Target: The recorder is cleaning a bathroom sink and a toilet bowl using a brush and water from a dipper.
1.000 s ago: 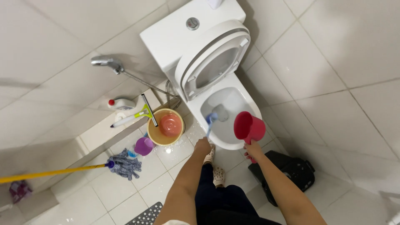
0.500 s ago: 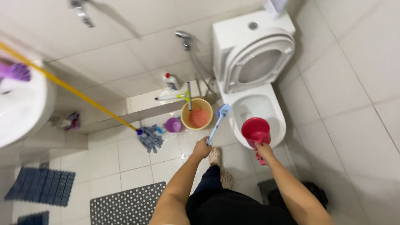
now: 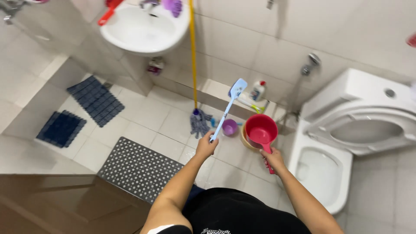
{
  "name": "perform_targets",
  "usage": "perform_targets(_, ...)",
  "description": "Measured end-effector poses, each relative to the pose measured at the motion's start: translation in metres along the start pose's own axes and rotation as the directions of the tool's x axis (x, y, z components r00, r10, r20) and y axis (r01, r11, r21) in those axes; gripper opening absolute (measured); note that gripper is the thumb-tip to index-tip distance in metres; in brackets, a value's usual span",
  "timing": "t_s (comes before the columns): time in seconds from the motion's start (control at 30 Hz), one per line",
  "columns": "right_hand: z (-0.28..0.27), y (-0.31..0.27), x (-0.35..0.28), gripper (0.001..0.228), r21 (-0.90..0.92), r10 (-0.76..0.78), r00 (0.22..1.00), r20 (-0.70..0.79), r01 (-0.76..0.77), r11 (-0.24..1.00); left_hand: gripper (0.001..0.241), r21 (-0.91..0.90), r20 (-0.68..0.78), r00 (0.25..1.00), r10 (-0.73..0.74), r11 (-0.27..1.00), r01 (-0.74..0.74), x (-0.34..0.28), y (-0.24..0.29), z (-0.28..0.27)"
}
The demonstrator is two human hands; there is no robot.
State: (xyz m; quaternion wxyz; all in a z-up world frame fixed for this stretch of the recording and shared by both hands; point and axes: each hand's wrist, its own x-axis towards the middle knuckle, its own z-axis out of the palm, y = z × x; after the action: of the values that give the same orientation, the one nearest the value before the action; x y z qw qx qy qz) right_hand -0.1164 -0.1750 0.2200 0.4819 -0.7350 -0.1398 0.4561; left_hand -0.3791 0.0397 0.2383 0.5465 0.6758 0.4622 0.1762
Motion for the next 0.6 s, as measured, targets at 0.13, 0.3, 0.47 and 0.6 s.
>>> perform_targets(0.13,0.112,-0.057,0.045,0.025,-0.015,-0.124,0.990,0.071,0.125,0.992,0.043,0.079,-0.194,0.966,0.169,0.984,-0.157,0.010,-0.013,-0.114)
perform_targets(0.3,0.259,-0.164,0.087,0.024,0.017,-0.311,0.938,0.155,0.312,0.950,0.038,0.289,-0.375,0.862,0.342,0.926,-0.242,0.067,-0.035,-0.255)
perform_targets(0.47,0.346,-0.263,0.088,0.030,-0.063,-0.400,0.910,0.105,0.408,0.911,0.037,0.247,-0.471,0.824,0.316,0.943,-0.221,0.071,-0.020,-0.360)
perform_targets(0.6,0.376,-0.325,0.109,0.039,-0.268,-0.706,0.700,0.107,0.704,0.657,0.036,0.157,-0.476,0.851,0.222,0.973,-0.167,0.074,0.000,-0.412)
